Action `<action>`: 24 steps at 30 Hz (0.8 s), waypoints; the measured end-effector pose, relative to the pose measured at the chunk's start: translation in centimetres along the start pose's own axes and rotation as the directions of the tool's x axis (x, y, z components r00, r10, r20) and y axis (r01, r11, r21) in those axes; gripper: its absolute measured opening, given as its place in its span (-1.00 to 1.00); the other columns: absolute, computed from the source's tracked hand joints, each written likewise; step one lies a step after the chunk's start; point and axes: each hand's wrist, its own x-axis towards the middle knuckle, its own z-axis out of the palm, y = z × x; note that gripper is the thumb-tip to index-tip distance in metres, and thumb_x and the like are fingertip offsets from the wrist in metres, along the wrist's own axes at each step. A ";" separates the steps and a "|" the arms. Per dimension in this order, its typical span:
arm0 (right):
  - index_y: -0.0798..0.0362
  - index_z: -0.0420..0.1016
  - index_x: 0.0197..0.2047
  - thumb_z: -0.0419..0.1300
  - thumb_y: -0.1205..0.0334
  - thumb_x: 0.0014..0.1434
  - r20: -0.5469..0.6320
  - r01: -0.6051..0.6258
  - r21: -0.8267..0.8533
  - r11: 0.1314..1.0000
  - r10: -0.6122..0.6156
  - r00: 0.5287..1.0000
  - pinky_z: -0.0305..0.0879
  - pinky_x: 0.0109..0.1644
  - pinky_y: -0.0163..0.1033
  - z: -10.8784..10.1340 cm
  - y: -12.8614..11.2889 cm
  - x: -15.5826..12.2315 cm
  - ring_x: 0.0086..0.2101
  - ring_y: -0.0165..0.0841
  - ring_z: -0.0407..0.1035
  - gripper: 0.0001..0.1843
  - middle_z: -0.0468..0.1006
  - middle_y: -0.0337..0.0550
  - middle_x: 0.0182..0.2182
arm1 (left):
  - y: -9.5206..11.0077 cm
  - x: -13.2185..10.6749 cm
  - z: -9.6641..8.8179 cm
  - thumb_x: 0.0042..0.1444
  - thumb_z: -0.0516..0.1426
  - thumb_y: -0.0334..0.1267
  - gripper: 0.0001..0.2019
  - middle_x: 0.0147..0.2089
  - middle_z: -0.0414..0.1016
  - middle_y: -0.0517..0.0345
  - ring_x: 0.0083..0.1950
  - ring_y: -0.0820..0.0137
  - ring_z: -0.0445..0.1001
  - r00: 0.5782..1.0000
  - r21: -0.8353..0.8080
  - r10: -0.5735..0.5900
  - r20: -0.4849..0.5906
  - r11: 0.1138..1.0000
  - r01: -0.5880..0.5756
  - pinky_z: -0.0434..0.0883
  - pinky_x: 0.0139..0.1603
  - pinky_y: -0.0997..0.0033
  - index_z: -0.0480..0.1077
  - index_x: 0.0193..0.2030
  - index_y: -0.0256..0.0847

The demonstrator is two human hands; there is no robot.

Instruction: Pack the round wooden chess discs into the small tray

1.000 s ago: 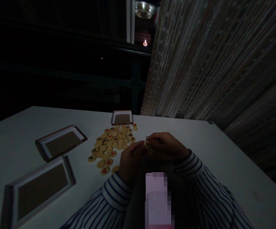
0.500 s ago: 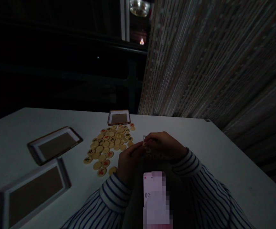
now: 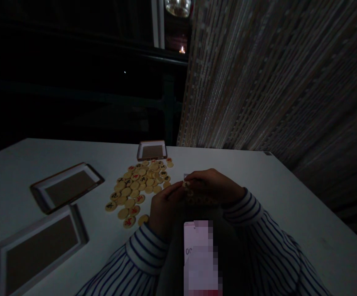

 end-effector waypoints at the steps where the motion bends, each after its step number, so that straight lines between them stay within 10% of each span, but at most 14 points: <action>1: 0.05 0.42 -0.10 0.04 0.28 0.15 0.017 0.009 0.002 1.000 -0.009 1.000 0.25 -0.15 -0.27 -0.1 0.0 0.0 -0.23 -0.38 0.41 -0.74 0.53 -0.13 -0.21 | 0.0 0.0 0.0 -0.13 0.20 -0.20 -0.74 -0.29 0.56 0.13 -0.24 0.34 0.49 1.000 0.003 0.003 -0.001 1.000 -0.003 0.43 -0.24 0.42 0.49 -0.25 -0.20; 24: 0.09 0.41 -0.13 0.11 0.19 0.10 0.076 0.093 -0.269 0.959 -0.075 0.994 0.22 -0.18 -0.25 -0.4 1.1 -0.5 -0.23 -0.33 0.33 -0.73 0.48 -0.07 -0.24 | 0.4 -0.4 0.4 -0.12 0.19 -0.22 -0.75 -0.27 0.56 0.10 -0.22 0.31 0.48 0.999 0.120 0.049 -0.007 0.992 -0.048 0.42 -0.20 0.40 0.50 -0.25 -0.20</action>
